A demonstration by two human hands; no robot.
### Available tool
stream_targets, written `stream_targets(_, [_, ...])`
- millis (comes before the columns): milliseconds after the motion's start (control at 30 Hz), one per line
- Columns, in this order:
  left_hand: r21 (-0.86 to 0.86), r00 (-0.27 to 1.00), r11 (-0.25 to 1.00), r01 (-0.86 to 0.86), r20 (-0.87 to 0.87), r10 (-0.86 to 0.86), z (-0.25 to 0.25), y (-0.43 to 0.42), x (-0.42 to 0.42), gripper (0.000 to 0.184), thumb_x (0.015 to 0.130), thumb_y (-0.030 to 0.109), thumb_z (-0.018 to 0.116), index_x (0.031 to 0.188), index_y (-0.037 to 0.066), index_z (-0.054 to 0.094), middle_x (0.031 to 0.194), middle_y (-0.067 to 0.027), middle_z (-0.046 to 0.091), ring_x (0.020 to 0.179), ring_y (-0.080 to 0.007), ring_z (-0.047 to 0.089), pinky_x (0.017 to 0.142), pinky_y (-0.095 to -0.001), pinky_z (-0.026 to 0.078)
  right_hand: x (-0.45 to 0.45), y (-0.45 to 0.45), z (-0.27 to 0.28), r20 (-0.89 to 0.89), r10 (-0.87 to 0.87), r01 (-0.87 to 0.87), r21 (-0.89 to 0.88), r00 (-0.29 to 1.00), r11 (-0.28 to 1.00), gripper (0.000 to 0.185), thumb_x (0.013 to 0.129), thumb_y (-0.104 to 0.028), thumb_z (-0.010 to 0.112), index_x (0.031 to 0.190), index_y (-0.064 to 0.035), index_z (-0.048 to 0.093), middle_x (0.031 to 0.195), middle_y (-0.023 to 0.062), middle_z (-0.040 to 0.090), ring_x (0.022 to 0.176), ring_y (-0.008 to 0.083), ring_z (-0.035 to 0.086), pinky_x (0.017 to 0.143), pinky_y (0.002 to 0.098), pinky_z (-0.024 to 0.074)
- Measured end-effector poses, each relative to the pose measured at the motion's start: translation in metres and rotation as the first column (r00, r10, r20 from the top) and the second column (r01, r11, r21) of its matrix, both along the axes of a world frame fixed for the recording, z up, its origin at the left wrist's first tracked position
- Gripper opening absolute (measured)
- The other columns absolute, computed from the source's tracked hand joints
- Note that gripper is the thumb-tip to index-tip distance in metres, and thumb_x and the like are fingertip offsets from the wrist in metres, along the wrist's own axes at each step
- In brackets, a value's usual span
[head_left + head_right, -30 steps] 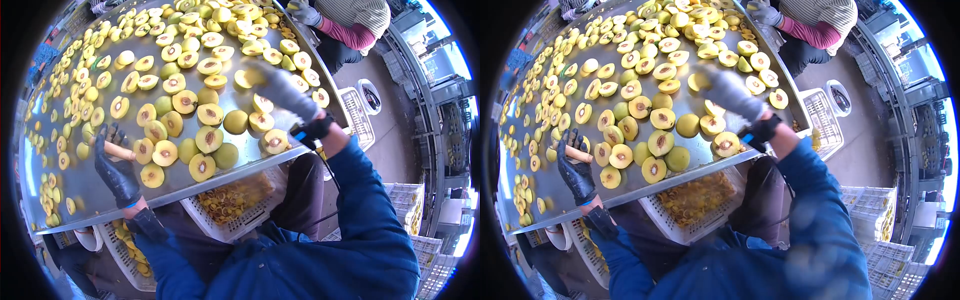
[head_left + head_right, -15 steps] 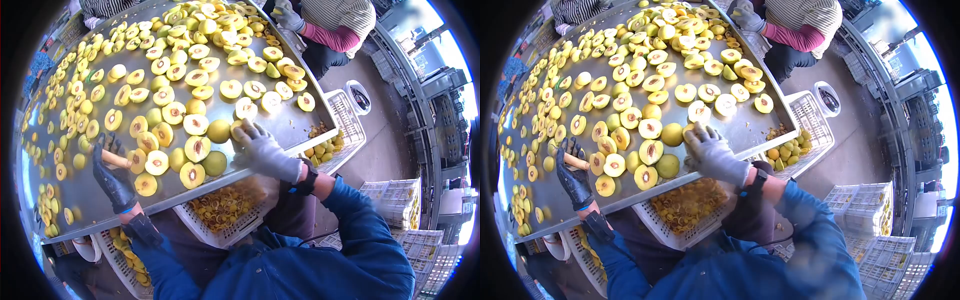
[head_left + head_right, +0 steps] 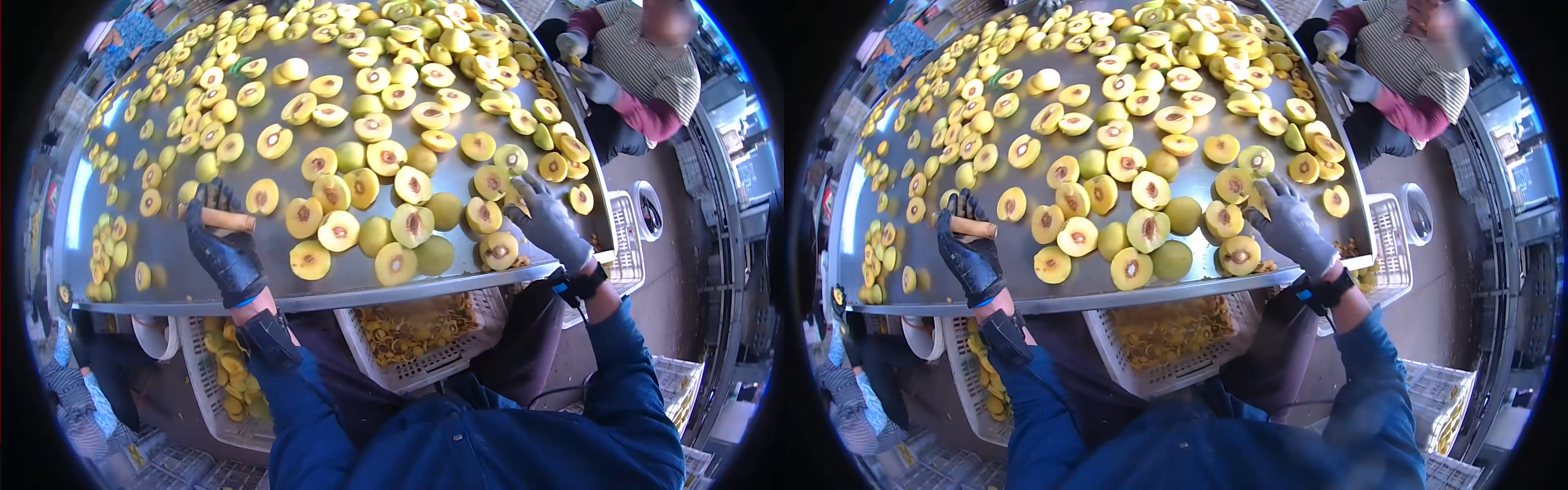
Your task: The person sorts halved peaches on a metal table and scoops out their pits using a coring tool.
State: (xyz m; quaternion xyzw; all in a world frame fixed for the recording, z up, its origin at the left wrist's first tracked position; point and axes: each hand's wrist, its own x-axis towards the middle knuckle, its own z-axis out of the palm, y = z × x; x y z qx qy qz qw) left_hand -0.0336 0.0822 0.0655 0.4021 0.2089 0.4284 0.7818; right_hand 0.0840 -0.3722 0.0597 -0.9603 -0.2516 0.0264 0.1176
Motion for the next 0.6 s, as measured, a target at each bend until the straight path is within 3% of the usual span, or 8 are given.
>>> stream_targets(67, [0.015, 1.000, 1.000, 0.007, -0.001, -0.007, -0.001, 0.001, -0.001, 0.040, 0.100, 0.027, 0.046, 0.120, -0.007, 0.053, 0.116, -0.0200, 0.062, 0.112, -0.0265, 0.059, 0.098, -0.0358, 0.047, -0.004, 0.030, 0.017, 0.207, 0.099, -0.099, -0.009, 0.973, 0.995, 0.060, 0.084, -0.028, 0.069, 0.136, -0.0052, 0.049, 0.140, 0.0219, 0.047, 0.129, 0.0379, 0.046, 0.104, 0.0466, 0.0408])
stream_targets(167, [0.012, 1.000, 1.000, 0.001, 0.017, -0.001, 0.003, -0.004, -0.001, 0.042, 0.098, 0.028, 0.050, 0.122, -0.007, 0.051, 0.117, -0.0193, 0.061, 0.110, -0.0251, 0.060, 0.096, -0.0346, 0.047, -0.021, 0.104, 0.031, 0.105, 0.335, -0.349, 0.179, 0.936, 0.920, 0.068, 0.078, -0.026, 0.074, 0.138, -0.0074, 0.048, 0.139, 0.0205, 0.047, 0.129, 0.0410, 0.045, 0.105, 0.0476, 0.0401])
stream_targets(200, [0.008, 1.000, 1.000, 0.001, 0.013, -0.001, 0.003, -0.005, -0.001, 0.042, 0.098, 0.029, 0.051, 0.122, -0.006, 0.051, 0.117, -0.0192, 0.061, 0.110, -0.0251, 0.060, 0.096, -0.0349, 0.047, -0.026, 0.134, 0.024, 0.127, 0.420, -0.435, 0.139, 0.899, 0.889, 0.064, 0.080, -0.024, 0.076, 0.136, -0.0081, 0.050, 0.140, 0.0194, 0.047, 0.129, 0.0394, 0.046, 0.106, 0.0446, 0.0403])
stream_targets(267, [-0.002, 1.000, 1.000, 0.000, 0.011, 0.000, 0.003, -0.004, -0.003, 0.044, 0.097, 0.029, 0.052, 0.123, -0.006, 0.051, 0.119, -0.0190, 0.061, 0.110, -0.0251, 0.060, 0.097, -0.0355, 0.047, -0.028, 0.189, 0.015, 0.140, 0.580, -0.594, 0.094, 0.802, 0.799, 0.064, 0.086, -0.040, 0.068, 0.140, -0.0110, 0.048, 0.144, 0.0194, 0.043, 0.136, 0.0382, 0.038, 0.111, 0.0486, 0.0343])
stream_targets(400, [-0.029, 1.000, 1.000, -0.002, 0.025, 0.002, 0.005, -0.006, -0.006, 0.045, 0.097, 0.029, 0.053, 0.127, -0.005, 0.050, 0.120, -0.0175, 0.061, 0.108, -0.0242, 0.060, 0.095, -0.0349, 0.048, -0.012, 0.255, -0.019, 0.141, 0.598, -0.609, 0.049, 0.789, 0.792, 0.066, 0.088, -0.046, 0.063, 0.140, -0.0106, 0.046, 0.148, 0.0190, 0.038, 0.140, 0.0344, 0.035, 0.114, 0.0506, 0.0271])
stream_targets(533, [-0.053, 0.999, 0.998, 0.044, -0.026, -0.045, 0.009, -0.002, -0.012, 0.044, 0.097, 0.028, 0.052, 0.127, -0.003, 0.051, 0.122, -0.0173, 0.059, 0.110, -0.0256, 0.057, 0.099, -0.0370, 0.044, -0.012, 0.225, -0.024, 0.195, 0.645, -0.666, 0.065, 0.739, 0.743, 0.066, 0.089, -0.053, 0.059, 0.137, -0.0083, 0.049, 0.139, 0.0190, 0.049, 0.137, 0.0353, 0.038, 0.114, 0.0526, 0.0242])
stream_targets(567, [-0.003, 0.999, 0.999, 0.045, -0.013, -0.045, 0.008, -0.002, -0.014, 0.043, 0.098, 0.028, 0.051, 0.127, -0.003, 0.051, 0.122, -0.0175, 0.059, 0.111, -0.0251, 0.057, 0.099, -0.0367, 0.045, -0.003, 0.212, -0.021, 0.138, 0.648, -0.662, 0.202, 0.749, 0.722, 0.064, 0.088, -0.044, 0.066, 0.140, -0.0123, 0.046, 0.135, 0.0176, 0.055, 0.131, 0.0343, 0.047, 0.111, 0.0463, 0.0336])
stream_targets(600, [-0.020, 0.999, 0.999, 0.033, -0.016, -0.034, 0.007, -0.001, -0.014, 0.043, 0.098, 0.028, 0.051, 0.127, -0.003, 0.051, 0.122, -0.0176, 0.059, 0.111, -0.0251, 0.057, 0.099, -0.0367, 0.045, 0.001, 0.200, -0.012, -0.139, 0.550, -0.453, 0.423, 0.824, 0.785, 0.064, 0.087, -0.037, 0.068, 0.142, -0.0139, 0.045, 0.133, 0.0171, 0.056, 0.126, 0.0334, 0.051, 0.106, 0.0431, 0.0394])
